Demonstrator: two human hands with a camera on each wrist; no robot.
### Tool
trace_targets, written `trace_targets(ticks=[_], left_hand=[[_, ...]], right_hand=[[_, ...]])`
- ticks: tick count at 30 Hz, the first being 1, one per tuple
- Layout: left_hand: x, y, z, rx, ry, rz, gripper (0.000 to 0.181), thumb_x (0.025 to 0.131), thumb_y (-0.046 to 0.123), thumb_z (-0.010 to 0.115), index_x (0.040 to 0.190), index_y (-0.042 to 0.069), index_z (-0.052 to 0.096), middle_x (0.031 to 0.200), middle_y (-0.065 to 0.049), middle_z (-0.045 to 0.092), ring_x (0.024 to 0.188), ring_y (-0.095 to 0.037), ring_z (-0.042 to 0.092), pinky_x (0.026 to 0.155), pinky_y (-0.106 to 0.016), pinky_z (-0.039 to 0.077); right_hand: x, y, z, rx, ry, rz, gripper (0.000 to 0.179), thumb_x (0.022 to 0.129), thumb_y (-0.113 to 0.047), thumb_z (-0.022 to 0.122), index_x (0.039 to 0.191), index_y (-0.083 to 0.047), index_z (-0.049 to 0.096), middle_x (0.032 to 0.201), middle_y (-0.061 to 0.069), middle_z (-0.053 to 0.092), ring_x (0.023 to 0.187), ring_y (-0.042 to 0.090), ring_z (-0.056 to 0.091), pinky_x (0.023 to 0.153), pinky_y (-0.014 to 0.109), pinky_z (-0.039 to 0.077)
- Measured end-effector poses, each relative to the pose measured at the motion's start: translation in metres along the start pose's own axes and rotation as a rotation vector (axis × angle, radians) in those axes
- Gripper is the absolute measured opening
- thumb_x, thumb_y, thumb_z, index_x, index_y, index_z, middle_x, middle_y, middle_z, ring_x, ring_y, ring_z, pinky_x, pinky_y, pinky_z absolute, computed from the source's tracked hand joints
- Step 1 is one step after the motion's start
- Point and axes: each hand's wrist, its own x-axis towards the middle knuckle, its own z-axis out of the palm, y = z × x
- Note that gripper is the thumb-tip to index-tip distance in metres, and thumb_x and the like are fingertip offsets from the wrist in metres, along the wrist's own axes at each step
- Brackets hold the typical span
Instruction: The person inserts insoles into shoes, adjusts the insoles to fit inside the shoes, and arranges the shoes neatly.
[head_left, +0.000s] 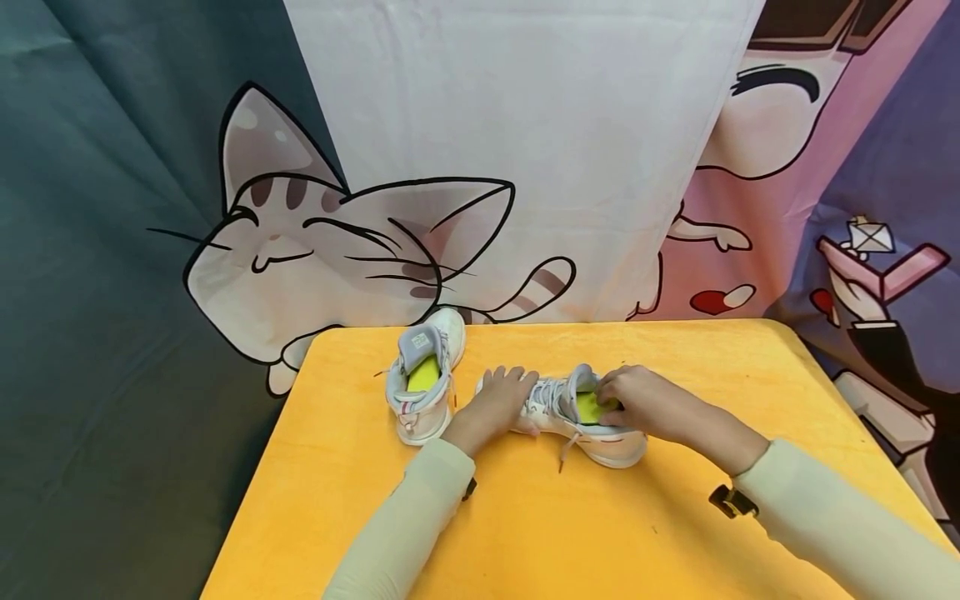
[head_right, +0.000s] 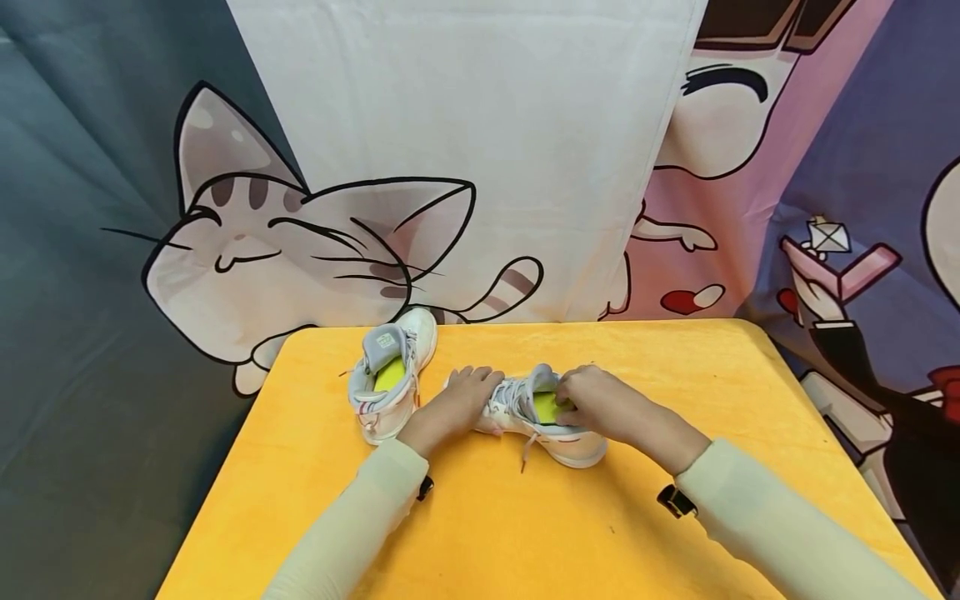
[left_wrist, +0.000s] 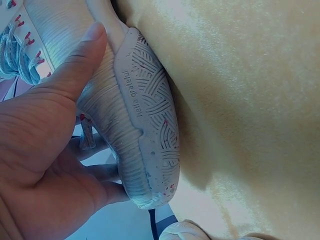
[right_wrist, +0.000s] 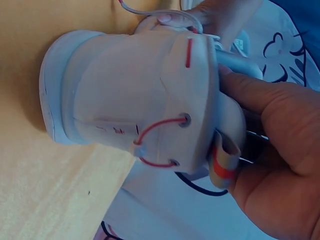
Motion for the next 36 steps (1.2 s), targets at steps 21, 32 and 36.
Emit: trace_targets(ticks=[21, 32, 36], left_hand=[[-0.001, 0.001, 0.0, 0.011, 0.005, -0.006, 0.096, 0.081, 0.059, 0.079, 0.157, 0.016, 0.039, 0.157, -0.014, 0.046, 0.143, -0.041, 0.043, 0.119, -0.063, 0.032], [-0.001, 0.001, -0.001, -0.018, -0.012, -0.026, 0.097, 0.081, 0.057, 0.08, 0.158, 0.016, 0.038, 0.16, -0.013, 0.043, 0.147, -0.042, 0.039, 0.121, -0.063, 0.028], [-0.001, 0.001, -0.001, -0.013, -0.013, -0.022, 0.096, 0.081, 0.057, 0.08, 0.158, 0.017, 0.038, 0.16, -0.013, 0.043, 0.147, -0.042, 0.039, 0.121, -0.062, 0.029]], right_hand=[[0.006, -0.006, 0.011, -0.066, 0.039, -0.015, 0.016, 0.077, -0.009, 0.09, 0.076, -0.013, 0.075, 0.075, -0.007, 0.068, 0.07, 0.006, 0.06, 0.064, 0.025, 0.054], [0.004, -0.006, 0.009, -0.084, 0.043, 0.017, 0.014, 0.078, -0.011, 0.09, 0.075, -0.012, 0.077, 0.077, -0.007, 0.07, 0.072, 0.006, 0.06, 0.068, 0.03, 0.054], [0.002, -0.006, 0.01, -0.079, 0.046, 0.016, 0.016, 0.079, -0.01, 0.089, 0.074, -0.014, 0.074, 0.075, -0.008, 0.067, 0.069, 0.004, 0.055, 0.063, 0.025, 0.049]])
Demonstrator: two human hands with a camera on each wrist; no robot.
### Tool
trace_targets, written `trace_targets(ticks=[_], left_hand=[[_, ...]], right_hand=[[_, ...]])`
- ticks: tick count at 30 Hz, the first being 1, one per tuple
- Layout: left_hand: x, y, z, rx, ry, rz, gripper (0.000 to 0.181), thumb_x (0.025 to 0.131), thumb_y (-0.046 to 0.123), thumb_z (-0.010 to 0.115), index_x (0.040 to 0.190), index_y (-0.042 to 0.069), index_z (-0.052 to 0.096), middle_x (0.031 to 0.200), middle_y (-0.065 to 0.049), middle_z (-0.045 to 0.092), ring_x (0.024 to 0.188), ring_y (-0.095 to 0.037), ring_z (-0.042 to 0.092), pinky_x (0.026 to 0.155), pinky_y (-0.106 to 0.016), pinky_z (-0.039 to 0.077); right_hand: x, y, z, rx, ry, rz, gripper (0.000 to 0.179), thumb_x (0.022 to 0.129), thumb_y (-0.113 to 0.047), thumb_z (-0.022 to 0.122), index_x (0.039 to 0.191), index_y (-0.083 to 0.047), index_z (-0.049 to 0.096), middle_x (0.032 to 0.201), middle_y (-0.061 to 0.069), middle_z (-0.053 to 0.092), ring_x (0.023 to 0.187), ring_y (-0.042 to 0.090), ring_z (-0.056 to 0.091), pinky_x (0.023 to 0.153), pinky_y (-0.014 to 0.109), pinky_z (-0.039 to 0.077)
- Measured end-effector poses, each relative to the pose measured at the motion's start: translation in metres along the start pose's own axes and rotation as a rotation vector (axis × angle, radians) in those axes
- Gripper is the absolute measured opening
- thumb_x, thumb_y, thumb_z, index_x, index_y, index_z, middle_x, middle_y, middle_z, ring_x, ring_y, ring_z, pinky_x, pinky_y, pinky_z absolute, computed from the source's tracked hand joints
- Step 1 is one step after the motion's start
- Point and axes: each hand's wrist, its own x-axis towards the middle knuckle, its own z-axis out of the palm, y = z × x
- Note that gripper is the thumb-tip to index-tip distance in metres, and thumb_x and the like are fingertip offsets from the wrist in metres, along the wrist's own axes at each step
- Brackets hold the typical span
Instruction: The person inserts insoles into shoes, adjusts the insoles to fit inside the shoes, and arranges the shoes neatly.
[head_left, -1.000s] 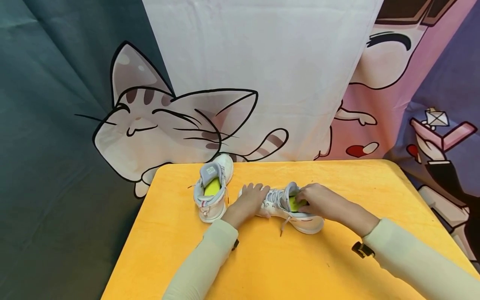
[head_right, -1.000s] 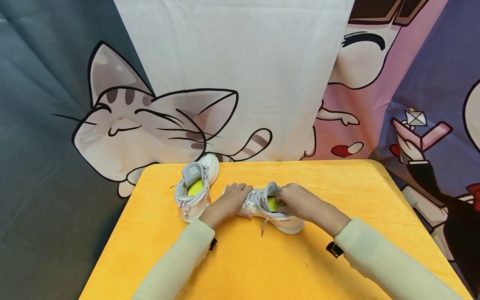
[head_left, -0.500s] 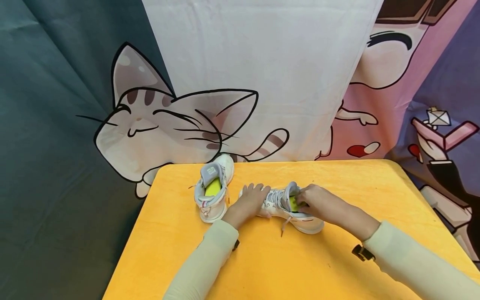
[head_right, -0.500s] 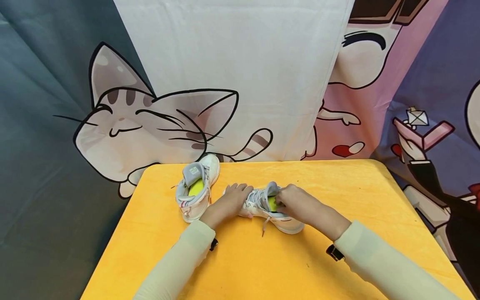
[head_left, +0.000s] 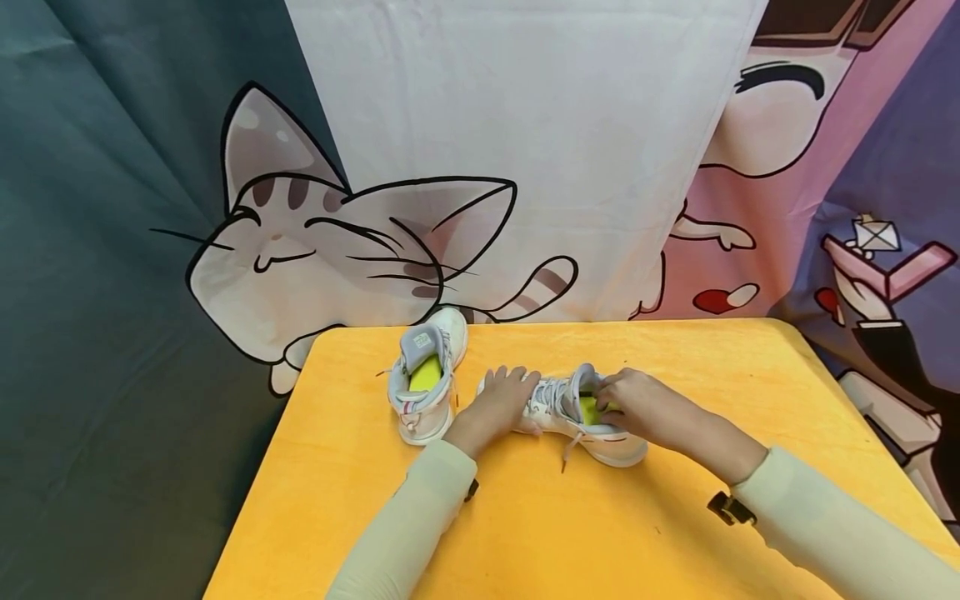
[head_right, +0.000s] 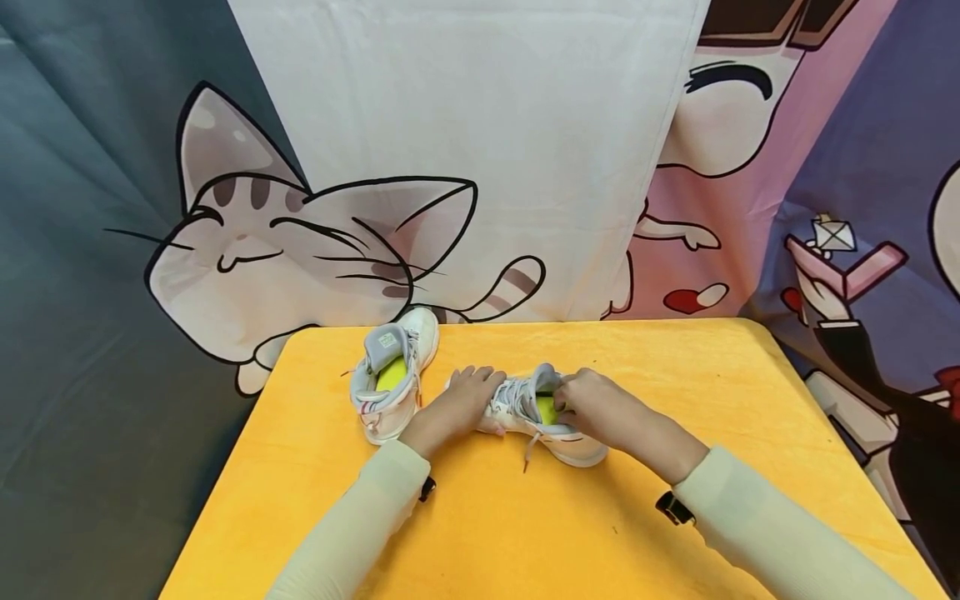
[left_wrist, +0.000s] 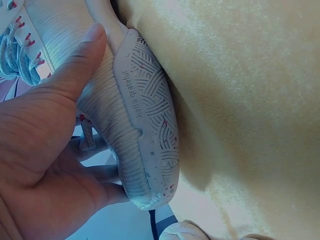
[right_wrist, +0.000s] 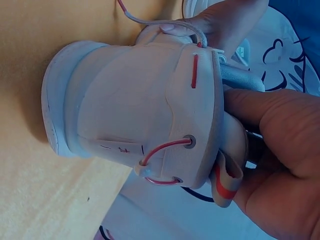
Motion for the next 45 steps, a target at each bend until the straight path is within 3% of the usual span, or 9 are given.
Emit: trace_targets(ticks=[5, 9, 16, 19, 23, 27, 33, 36, 45], left_hand=[[0.0, 0.001, 0.0, 0.026, 0.005, 0.005, 0.098, 0.08, 0.059, 0.08, 0.158, 0.016, 0.038, 0.159, -0.014, 0.045, 0.145, -0.041, 0.041, 0.12, -0.062, 0.032], [-0.001, 0.001, -0.002, 0.04, 0.001, 0.001, 0.099, 0.079, 0.06, 0.08, 0.158, 0.016, 0.038, 0.159, -0.013, 0.045, 0.145, -0.04, 0.042, 0.119, -0.061, 0.033], [-0.002, 0.001, -0.003, 0.02, 0.0, 0.003, 0.099, 0.08, 0.059, 0.08, 0.158, 0.016, 0.038, 0.159, -0.014, 0.044, 0.146, -0.042, 0.041, 0.12, -0.062, 0.031], [-0.002, 0.0, -0.003, 0.014, 0.003, 0.003, 0.099, 0.08, 0.059, 0.08, 0.158, 0.016, 0.038, 0.159, -0.014, 0.043, 0.146, -0.042, 0.04, 0.12, -0.062, 0.031], [-0.001, 0.0, -0.004, 0.022, 0.013, -0.002, 0.099, 0.079, 0.059, 0.08, 0.158, 0.017, 0.039, 0.159, -0.014, 0.044, 0.145, -0.04, 0.041, 0.12, -0.061, 0.032], [-0.002, 0.001, -0.004, 0.023, 0.017, -0.001, 0.098, 0.08, 0.059, 0.08, 0.158, 0.017, 0.04, 0.159, -0.013, 0.045, 0.144, -0.04, 0.042, 0.119, -0.061, 0.033], [-0.003, 0.0, -0.002, 0.009, 0.008, 0.001, 0.098, 0.081, 0.059, 0.08, 0.159, 0.016, 0.038, 0.16, -0.013, 0.044, 0.146, -0.041, 0.041, 0.12, -0.061, 0.031], [-0.002, -0.001, -0.001, 0.009, 0.011, 0.002, 0.099, 0.08, 0.06, 0.079, 0.159, 0.016, 0.038, 0.16, -0.013, 0.043, 0.146, -0.041, 0.04, 0.12, -0.061, 0.031], [-0.001, -0.001, 0.0, 0.047, 0.024, 0.005, 0.098, 0.079, 0.061, 0.08, 0.157, 0.018, 0.04, 0.157, -0.012, 0.047, 0.142, -0.04, 0.044, 0.118, -0.06, 0.034]], right_hand=[[-0.004, -0.001, -0.007, 0.057, -0.026, -0.022, 0.012, 0.084, -0.005, 0.083, 0.081, -0.013, 0.075, 0.077, -0.009, 0.065, 0.07, 0.002, 0.051, 0.062, 0.024, 0.046], [-0.006, -0.001, -0.019, 0.164, -0.116, -0.028, 0.008, 0.091, -0.007, 0.077, 0.088, -0.013, 0.073, 0.076, -0.008, 0.061, 0.066, 0.001, 0.046, 0.059, 0.021, 0.042], [0.007, -0.002, -0.051, 0.337, -0.42, -0.015, 0.013, 0.102, -0.015, 0.064, 0.111, -0.011, 0.073, 0.086, -0.006, 0.067, 0.064, -0.002, 0.051, 0.061, 0.02, 0.047], [0.019, -0.003, -0.066, 0.381, -0.577, 0.031, 0.014, 0.106, -0.018, 0.058, 0.103, -0.012, 0.07, 0.075, -0.007, 0.056, 0.057, 0.003, 0.052, 0.058, 0.022, 0.046], [0.039, -0.002, -0.079, 0.359, -0.693, 0.04, 0.022, 0.108, -0.024, 0.054, 0.099, -0.011, 0.068, 0.072, -0.007, 0.044, 0.059, 0.008, 0.051, 0.06, 0.025, 0.042], [0.053, -0.001, -0.079, 0.315, -0.757, 0.042, 0.027, 0.108, -0.034, 0.054, 0.106, -0.012, 0.07, 0.081, -0.006, 0.048, 0.074, 0.01, 0.048, 0.068, 0.03, 0.039], [0.063, -0.003, -0.07, 0.333, -0.801, 0.07, 0.039, 0.11, -0.041, 0.048, 0.096, -0.01, 0.067, 0.07, -0.006, 0.038, 0.065, 0.011, 0.039, 0.064, 0.03, 0.034], [0.064, -0.005, -0.067, 0.313, -0.774, 0.073, 0.037, 0.11, -0.041, 0.048, 0.099, -0.012, 0.068, 0.073, -0.006, 0.039, 0.069, 0.011, 0.043, 0.066, 0.029, 0.036], [0.058, -0.007, -0.048, 0.28, -0.804, 0.1, 0.04, 0.107, -0.04, 0.054, 0.08, -0.014, 0.066, 0.064, -0.008, 0.045, 0.057, 0.006, 0.045, 0.056, 0.022, 0.036]])
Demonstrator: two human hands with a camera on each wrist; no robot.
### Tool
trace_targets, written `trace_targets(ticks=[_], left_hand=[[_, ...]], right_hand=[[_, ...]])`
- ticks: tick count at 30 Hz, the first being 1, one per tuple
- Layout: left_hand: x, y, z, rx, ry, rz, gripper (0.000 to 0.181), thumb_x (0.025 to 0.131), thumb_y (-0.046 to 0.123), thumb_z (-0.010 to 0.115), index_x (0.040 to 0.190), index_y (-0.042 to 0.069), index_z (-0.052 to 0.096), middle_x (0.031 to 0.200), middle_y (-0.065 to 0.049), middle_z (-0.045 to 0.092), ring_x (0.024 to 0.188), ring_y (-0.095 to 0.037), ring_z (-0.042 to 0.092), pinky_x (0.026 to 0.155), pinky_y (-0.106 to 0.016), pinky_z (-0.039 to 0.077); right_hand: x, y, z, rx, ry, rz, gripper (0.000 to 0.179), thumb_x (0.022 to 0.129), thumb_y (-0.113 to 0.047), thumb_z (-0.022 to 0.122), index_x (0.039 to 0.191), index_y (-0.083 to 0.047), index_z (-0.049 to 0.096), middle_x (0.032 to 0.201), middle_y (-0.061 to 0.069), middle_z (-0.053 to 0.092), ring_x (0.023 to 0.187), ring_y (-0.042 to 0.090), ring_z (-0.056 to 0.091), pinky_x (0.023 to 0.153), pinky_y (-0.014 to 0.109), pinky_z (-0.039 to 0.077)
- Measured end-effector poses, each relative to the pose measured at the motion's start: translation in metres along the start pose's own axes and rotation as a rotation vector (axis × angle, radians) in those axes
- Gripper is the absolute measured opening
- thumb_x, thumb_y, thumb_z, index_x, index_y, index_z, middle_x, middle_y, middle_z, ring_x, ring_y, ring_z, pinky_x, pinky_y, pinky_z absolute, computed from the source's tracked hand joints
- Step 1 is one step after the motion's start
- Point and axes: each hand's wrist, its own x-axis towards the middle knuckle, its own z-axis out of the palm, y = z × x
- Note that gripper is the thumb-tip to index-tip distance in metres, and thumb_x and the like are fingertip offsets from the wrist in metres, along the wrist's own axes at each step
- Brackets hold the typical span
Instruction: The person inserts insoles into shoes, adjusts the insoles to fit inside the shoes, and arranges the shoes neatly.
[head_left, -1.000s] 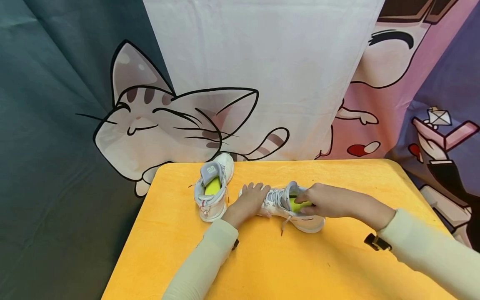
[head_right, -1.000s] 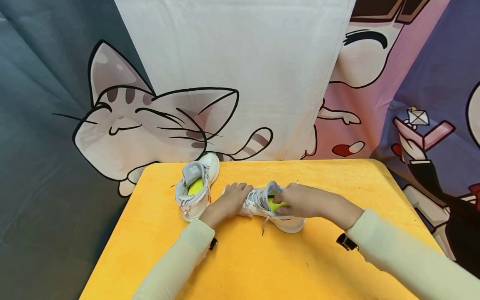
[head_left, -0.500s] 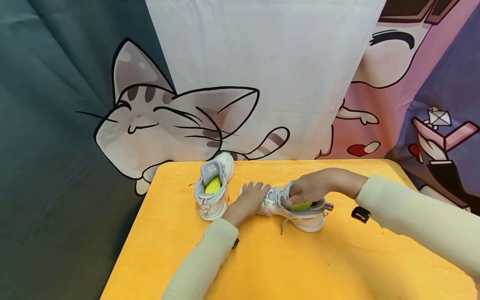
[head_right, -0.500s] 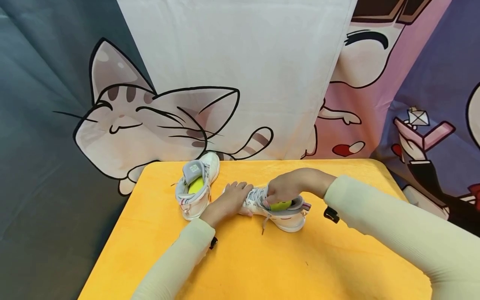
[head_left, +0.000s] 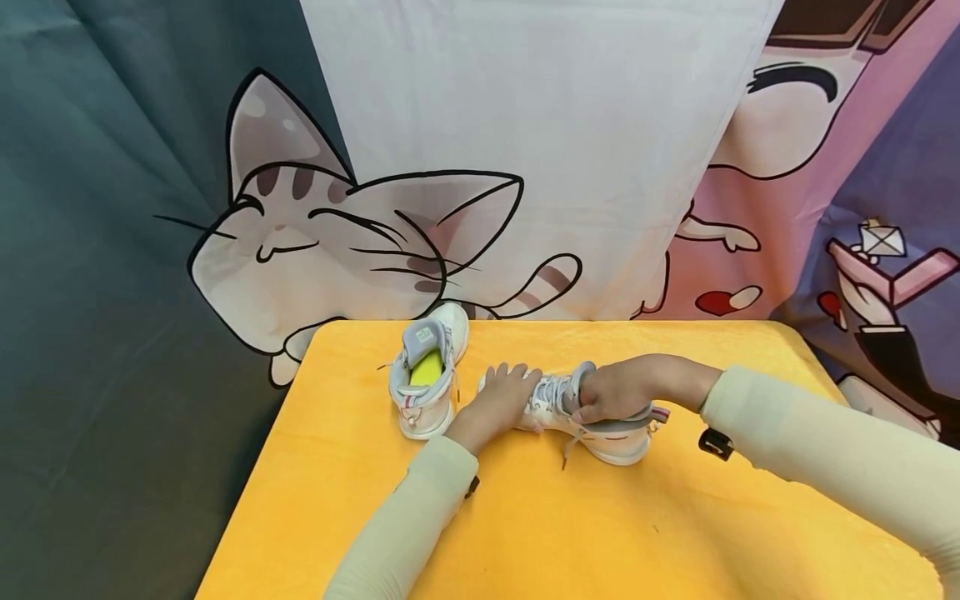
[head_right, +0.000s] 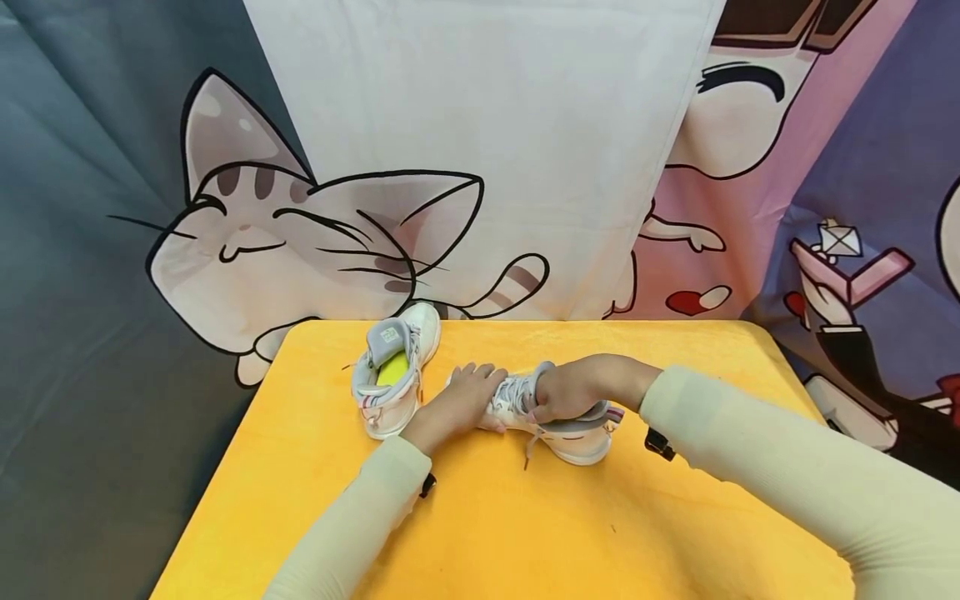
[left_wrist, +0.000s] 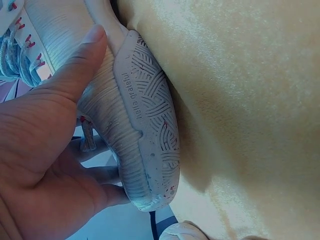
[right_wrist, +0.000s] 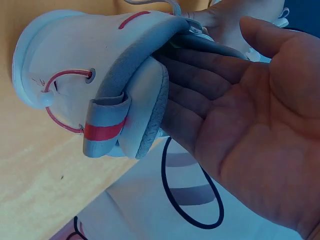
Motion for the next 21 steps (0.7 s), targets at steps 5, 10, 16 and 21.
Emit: trace_targets(ticks=[5, 10, 16, 21], left_hand=[[0.0, 0.0, 0.0, 0.011, -0.001, -0.008, 0.097, 0.079, 0.061, 0.08, 0.156, 0.018, 0.041, 0.157, -0.012, 0.047, 0.142, -0.039, 0.045, 0.118, -0.06, 0.034], [-0.001, 0.003, -0.002, -0.007, -0.019, -0.008, 0.096, 0.08, 0.059, 0.08, 0.157, 0.017, 0.04, 0.157, -0.013, 0.046, 0.142, -0.039, 0.044, 0.119, -0.06, 0.033], [-0.001, 0.002, -0.002, 0.028, -0.013, -0.019, 0.096, 0.079, 0.062, 0.079, 0.156, 0.018, 0.041, 0.156, -0.011, 0.047, 0.14, -0.038, 0.046, 0.118, -0.059, 0.035], [0.0, 0.001, 0.0, 0.028, 0.001, -0.011, 0.095, 0.079, 0.061, 0.08, 0.155, 0.018, 0.042, 0.155, -0.012, 0.049, 0.138, -0.039, 0.047, 0.116, -0.06, 0.036]], right_hand=[[0.006, 0.002, 0.002, 0.018, -0.019, 0.026, 0.04, 0.108, -0.042, 0.052, 0.083, -0.014, 0.066, 0.065, -0.008, 0.046, 0.058, 0.006, 0.045, 0.057, 0.023, 0.036], [0.011, 0.006, 0.005, 0.039, -0.072, 0.048, 0.041, 0.108, -0.042, 0.049, 0.079, -0.015, 0.06, 0.065, -0.008, 0.044, 0.055, 0.006, 0.042, 0.057, 0.023, 0.034], [0.018, 0.006, 0.004, 0.018, -0.152, 0.068, 0.037, 0.109, -0.044, 0.046, 0.085, -0.018, 0.059, 0.07, -0.006, 0.044, 0.057, 0.008, 0.04, 0.06, 0.026, 0.034], [0.024, 0.006, 0.007, 0.051, -0.22, 0.136, 0.039, 0.107, -0.05, 0.047, 0.088, -0.019, 0.06, 0.068, -0.006, 0.041, 0.056, 0.009, 0.036, 0.059, 0.027, 0.032]])
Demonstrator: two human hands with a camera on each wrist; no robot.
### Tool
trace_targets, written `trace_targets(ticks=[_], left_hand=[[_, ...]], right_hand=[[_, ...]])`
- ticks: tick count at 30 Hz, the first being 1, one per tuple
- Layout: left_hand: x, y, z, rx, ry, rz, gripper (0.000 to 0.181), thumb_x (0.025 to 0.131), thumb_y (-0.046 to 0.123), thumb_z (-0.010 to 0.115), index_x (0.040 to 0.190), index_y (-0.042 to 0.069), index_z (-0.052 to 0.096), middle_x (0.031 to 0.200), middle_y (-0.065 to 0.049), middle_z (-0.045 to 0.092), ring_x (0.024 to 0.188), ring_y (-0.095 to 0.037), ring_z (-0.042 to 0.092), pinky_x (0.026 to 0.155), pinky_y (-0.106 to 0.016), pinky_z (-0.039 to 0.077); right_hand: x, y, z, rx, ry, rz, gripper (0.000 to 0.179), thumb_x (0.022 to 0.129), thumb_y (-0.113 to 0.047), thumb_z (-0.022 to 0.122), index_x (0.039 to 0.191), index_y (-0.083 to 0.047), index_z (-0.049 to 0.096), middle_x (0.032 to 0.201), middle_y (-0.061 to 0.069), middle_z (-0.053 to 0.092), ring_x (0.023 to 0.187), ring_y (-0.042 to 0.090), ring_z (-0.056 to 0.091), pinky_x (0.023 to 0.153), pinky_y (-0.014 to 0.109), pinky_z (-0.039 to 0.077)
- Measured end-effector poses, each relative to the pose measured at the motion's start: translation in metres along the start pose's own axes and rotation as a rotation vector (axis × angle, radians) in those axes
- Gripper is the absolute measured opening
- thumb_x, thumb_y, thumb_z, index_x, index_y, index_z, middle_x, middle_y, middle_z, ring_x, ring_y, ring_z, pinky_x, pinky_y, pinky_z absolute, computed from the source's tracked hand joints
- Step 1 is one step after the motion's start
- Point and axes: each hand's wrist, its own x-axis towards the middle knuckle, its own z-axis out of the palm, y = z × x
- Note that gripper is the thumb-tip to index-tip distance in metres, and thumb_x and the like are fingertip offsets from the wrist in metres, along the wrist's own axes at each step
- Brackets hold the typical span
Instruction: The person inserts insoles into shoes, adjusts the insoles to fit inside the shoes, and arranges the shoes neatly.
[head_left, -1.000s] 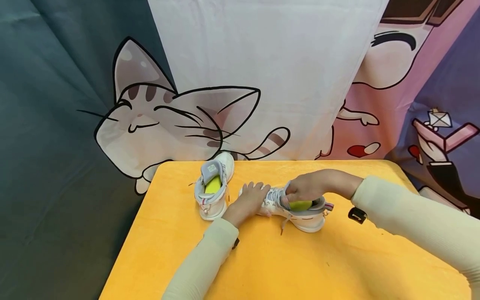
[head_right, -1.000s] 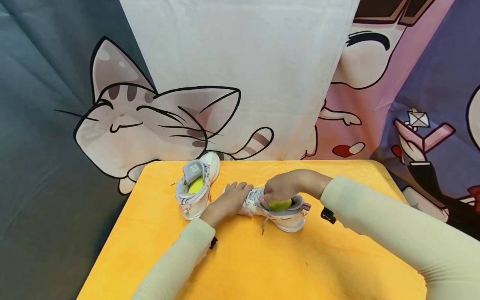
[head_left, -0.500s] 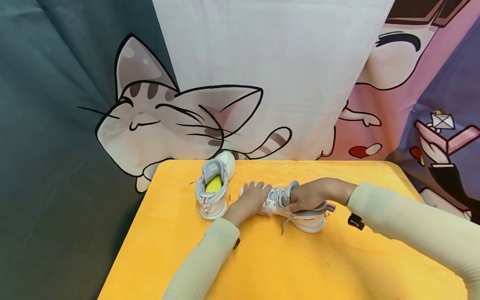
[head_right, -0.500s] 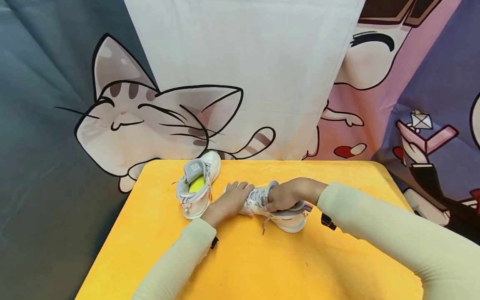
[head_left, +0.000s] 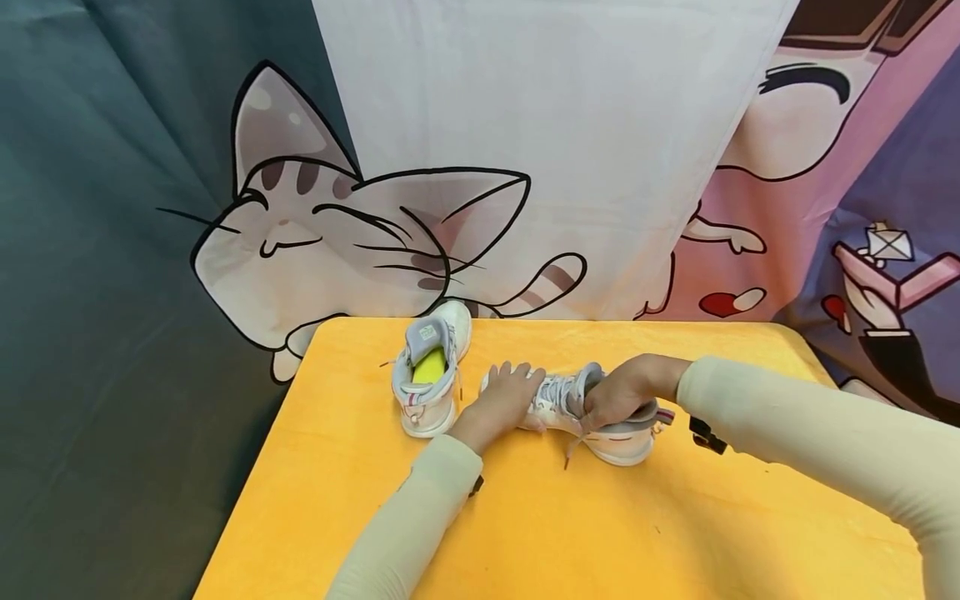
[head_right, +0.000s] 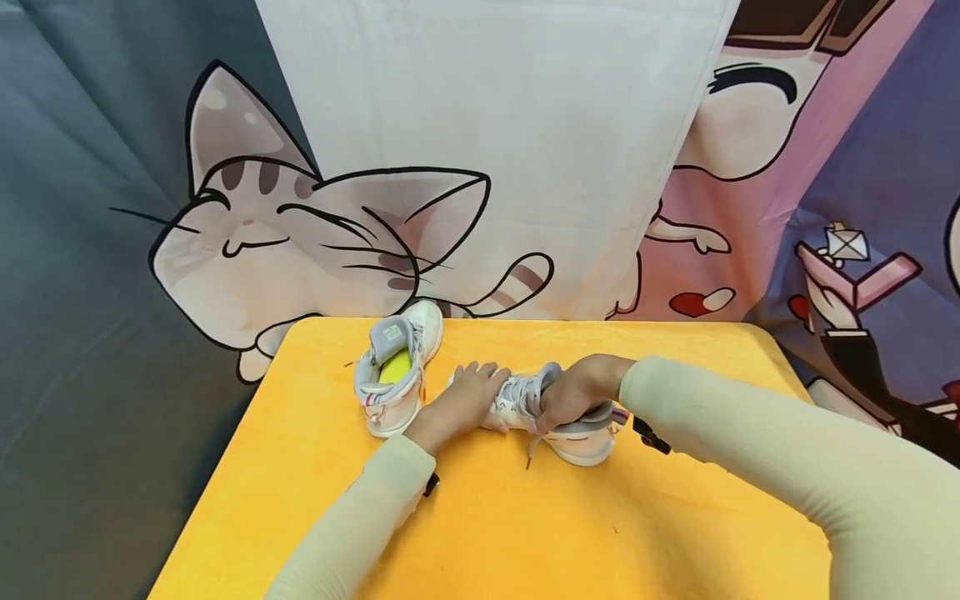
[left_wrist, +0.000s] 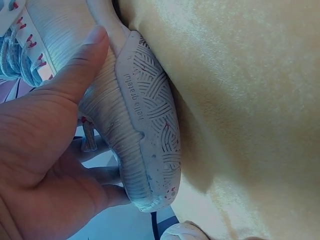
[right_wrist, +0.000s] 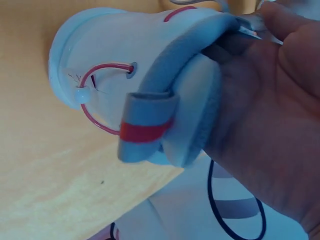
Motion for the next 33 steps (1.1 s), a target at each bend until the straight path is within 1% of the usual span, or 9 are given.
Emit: trace_targets(ticks=[3, 6, 8, 12, 15, 17, 19, 27, 33], left_hand=[[0.001, 0.0, 0.001, -0.011, 0.002, 0.001, 0.094, 0.079, 0.06, 0.08, 0.154, 0.018, 0.042, 0.155, -0.012, 0.049, 0.14, -0.04, 0.046, 0.117, -0.061, 0.035], [0.002, 0.0, 0.001, -0.022, -0.014, -0.015, 0.093, 0.079, 0.059, 0.081, 0.154, 0.019, 0.042, 0.156, -0.012, 0.047, 0.143, -0.041, 0.044, 0.118, -0.062, 0.033], [0.002, 0.0, 0.0, -0.019, -0.025, -0.026, 0.093, 0.079, 0.059, 0.08, 0.154, 0.02, 0.042, 0.157, -0.011, 0.046, 0.143, -0.04, 0.043, 0.119, -0.061, 0.033], [0.002, 0.001, 0.0, -0.012, -0.032, -0.027, 0.094, 0.08, 0.06, 0.08, 0.155, 0.02, 0.041, 0.157, -0.011, 0.046, 0.143, -0.04, 0.043, 0.119, -0.061, 0.033], [0.001, 0.001, -0.001, -0.005, -0.025, -0.018, 0.094, 0.08, 0.06, 0.079, 0.155, 0.02, 0.041, 0.157, -0.011, 0.047, 0.141, -0.039, 0.045, 0.118, -0.06, 0.034], [0.001, 0.001, -0.001, -0.004, -0.02, -0.016, 0.094, 0.08, 0.06, 0.079, 0.155, 0.02, 0.041, 0.156, -0.011, 0.047, 0.141, -0.039, 0.045, 0.118, -0.06, 0.035], [0.001, 0.001, -0.001, -0.007, -0.016, -0.015, 0.094, 0.08, 0.06, 0.079, 0.155, 0.02, 0.041, 0.156, -0.011, 0.047, 0.14, -0.038, 0.046, 0.118, -0.059, 0.035], [0.002, 0.002, -0.001, -0.027, -0.033, -0.016, 0.095, 0.08, 0.059, 0.079, 0.157, 0.02, 0.04, 0.159, -0.011, 0.044, 0.145, -0.041, 0.041, 0.12, -0.061, 0.031], [0.003, 0.002, 0.0, -0.035, -0.043, -0.028, 0.096, 0.08, 0.059, 0.079, 0.158, 0.02, 0.039, 0.16, -0.011, 0.043, 0.146, -0.041, 0.04, 0.121, -0.062, 0.03]], right_hand=[[0.004, 0.0, 0.001, 0.054, -0.038, 0.014, 0.044, 0.107, -0.051, 0.047, 0.1, -0.015, 0.07, 0.085, -0.003, 0.051, 0.066, 0.012, 0.04, 0.065, 0.029, 0.034], [0.006, -0.001, 0.001, 0.072, -0.058, 0.025, 0.045, 0.106, -0.053, 0.048, 0.121, -0.016, 0.068, 0.102, 0.002, 0.05, 0.077, 0.015, 0.043, 0.073, 0.033, 0.035], [0.006, -0.002, 0.001, 0.061, -0.068, 0.035, 0.049, 0.105, -0.055, 0.049, 0.127, -0.015, 0.066, 0.105, 0.005, 0.05, 0.083, 0.018, 0.046, 0.077, 0.036, 0.036], [0.005, -0.004, 0.001, 0.027, -0.053, 0.063, 0.05, 0.103, -0.057, 0.052, 0.12, -0.011, 0.062, 0.103, 0.005, 0.048, 0.094, 0.02, 0.048, 0.085, 0.038, 0.039], [0.003, -0.004, 0.0, -0.034, -0.052, 0.06, 0.047, 0.103, -0.06, 0.049, 0.096, -0.016, 0.064, 0.083, -0.001, 0.049, 0.072, 0.015, 0.047, 0.071, 0.034, 0.039], [0.0, -0.005, -0.003, -0.062, -0.056, 0.043, 0.051, 0.104, -0.061, 0.047, 0.077, -0.019, 0.057, 0.065, -0.006, 0.041, 0.055, 0.011, 0.036, 0.06, 0.031, 0.033], [-0.005, -0.006, -0.008, -0.078, -0.058, 0.017, 0.054, 0.105, -0.059, 0.045, 0.068, -0.021, 0.047, 0.057, -0.008, 0.032, 0.05, 0.01, 0.027, 0.057, 0.03, 0.028], [-0.038, -0.008, -0.034, -0.018, -0.073, -0.072, 0.048, 0.109, -0.049, 0.043, 0.073, -0.018, 0.048, 0.066, -0.006, 0.036, 0.061, 0.011, 0.035, 0.068, 0.029, 0.034], [-0.038, -0.002, -0.038, 0.042, -0.049, -0.085, 0.043, 0.107, -0.05, 0.048, 0.078, -0.019, 0.049, 0.069, -0.005, 0.035, 0.064, 0.01, 0.036, 0.066, 0.028, 0.033]])
